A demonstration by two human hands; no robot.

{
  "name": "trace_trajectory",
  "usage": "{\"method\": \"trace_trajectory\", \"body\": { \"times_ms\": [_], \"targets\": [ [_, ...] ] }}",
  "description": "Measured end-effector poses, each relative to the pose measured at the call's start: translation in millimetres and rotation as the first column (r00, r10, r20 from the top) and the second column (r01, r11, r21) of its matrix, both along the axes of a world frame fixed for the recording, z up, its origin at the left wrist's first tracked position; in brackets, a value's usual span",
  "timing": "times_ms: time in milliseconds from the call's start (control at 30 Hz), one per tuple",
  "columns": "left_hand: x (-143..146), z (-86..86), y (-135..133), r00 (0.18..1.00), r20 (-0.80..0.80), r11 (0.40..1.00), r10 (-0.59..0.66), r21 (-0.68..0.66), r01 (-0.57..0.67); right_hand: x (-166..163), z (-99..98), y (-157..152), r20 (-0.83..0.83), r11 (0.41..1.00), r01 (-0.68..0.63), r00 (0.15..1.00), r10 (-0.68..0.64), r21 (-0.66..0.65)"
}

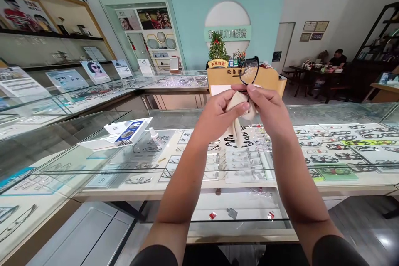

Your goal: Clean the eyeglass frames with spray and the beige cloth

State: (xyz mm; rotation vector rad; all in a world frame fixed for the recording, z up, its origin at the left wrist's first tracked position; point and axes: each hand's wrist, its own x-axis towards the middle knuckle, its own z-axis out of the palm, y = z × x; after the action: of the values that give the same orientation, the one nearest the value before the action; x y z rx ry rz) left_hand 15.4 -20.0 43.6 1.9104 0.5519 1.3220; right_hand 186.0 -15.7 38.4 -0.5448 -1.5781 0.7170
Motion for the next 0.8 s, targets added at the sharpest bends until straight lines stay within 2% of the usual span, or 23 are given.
{"method": "trace_trajectory", "body": {
  "times_ms": [200,433,633,733,800],
  "targets": [
    [7.0,-9.3,-21.3,0.980,0.144,0.989,0.139,0.028,-0.145,-10.1,4.3,-24.3,0.041,0.998,0.032,0.999,-0.034,0.051],
    [12.8,-18.3,-24.3,0.963,0.201,0.974,0.179,0.104,-0.202,-4.0,1.2,-31.7,0.092,0.990,0.020,0.995,-0.033,0.137],
    [4.1,-16.4,-10.9,0.992,0.063,0.986,0.110,0.119,-0.117,3.9,-6.6,-18.8,0.035,0.994,0.057,0.998,-0.060,0.095],
    [-5.1,-14.7,-5.1,0.999,-0.035,1.000,-0.008,0.003,0.009,1.3,-10.1,-13.2,-0.010,0.998,0.044,0.999,-0.044,0.044],
    [-8.4,-16.4,-2.2,0.998,-0.029,0.994,-0.059,-0.090,0.056,-2.3,-12.0,-12.2,-0.021,0.999,0.028,0.999,-0.028,0.016]
  ]
}}
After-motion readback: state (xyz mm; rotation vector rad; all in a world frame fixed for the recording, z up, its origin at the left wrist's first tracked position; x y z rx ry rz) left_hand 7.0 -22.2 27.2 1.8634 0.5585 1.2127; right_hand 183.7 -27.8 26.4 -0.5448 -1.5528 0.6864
